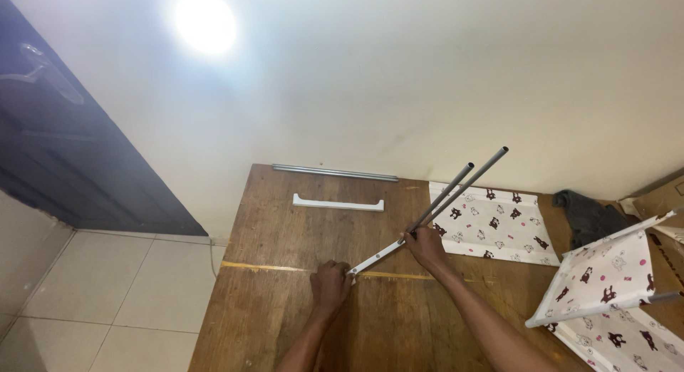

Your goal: The person assembles a multi-tiered shelving unit by inserting metal rods into white plastic connectors, attaching patterned fabric panels to the frame, and securing vertical supports. The assembly proceeds step-by-step on a wooden table, with components laid out and added in sequence.

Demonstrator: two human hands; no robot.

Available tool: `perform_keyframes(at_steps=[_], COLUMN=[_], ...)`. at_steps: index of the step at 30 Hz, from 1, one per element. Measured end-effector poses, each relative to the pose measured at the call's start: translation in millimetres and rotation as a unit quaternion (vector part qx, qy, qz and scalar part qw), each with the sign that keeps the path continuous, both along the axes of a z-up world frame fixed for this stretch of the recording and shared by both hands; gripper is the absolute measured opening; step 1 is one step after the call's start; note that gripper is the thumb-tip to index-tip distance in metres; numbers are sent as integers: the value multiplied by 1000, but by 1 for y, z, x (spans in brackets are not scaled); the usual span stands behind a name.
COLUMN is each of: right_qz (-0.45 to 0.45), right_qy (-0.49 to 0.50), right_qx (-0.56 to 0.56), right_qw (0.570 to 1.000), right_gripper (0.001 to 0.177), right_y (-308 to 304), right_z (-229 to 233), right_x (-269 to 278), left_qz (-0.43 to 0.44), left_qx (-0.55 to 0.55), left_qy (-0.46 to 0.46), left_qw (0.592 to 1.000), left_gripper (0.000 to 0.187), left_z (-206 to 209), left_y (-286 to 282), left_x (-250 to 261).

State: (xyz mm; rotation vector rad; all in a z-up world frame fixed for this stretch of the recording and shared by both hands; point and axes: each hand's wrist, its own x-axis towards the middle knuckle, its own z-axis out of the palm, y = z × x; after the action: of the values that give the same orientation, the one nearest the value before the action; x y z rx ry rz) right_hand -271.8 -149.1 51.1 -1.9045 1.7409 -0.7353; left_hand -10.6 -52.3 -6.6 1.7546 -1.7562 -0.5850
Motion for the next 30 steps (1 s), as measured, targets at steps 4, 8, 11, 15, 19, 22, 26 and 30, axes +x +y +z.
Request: perform_keyframes(at_steps=[4, 8, 11, 15, 19, 22, 26, 30], right_qz=[-48, -164, -231, -72, -5, 2, 32, 55], right_qy=[40, -75, -273, -274, -89, 28, 161, 247], right_qx=[13, 125, 314, 182, -29, -53, -20, -5], right_qw=[998, 976, 879, 942, 996, 998, 986, 967], right_gripper=[33, 42, 51, 41, 33, 42, 58, 47], right_y=[2, 23, 38, 2, -98, -152, -167, -154], right_z=[5, 18, 18, -10, -34, -44, -42, -30], right_x=[12, 32, 54, 96, 118, 128, 132, 134], left_qz=[-39, -24, -2, -4, 3, 11, 23, 30], left_qx=[-24, 29, 79, 110, 92, 108, 124, 128], left_qy=[9, 29, 31, 20, 21, 31, 47, 60], left_qw=[999, 999, 996, 994, 996, 994, 991, 990], left_gripper=[26, 19, 15, 12, 11, 11, 12, 12], left_z=[7, 15, 23, 28, 28, 28, 28, 27], left_y=[-16, -20, -23, -30, -31, -30, -29, -31], left_x=[-7, -9, -8, -9, -10, -11, -10, -10])
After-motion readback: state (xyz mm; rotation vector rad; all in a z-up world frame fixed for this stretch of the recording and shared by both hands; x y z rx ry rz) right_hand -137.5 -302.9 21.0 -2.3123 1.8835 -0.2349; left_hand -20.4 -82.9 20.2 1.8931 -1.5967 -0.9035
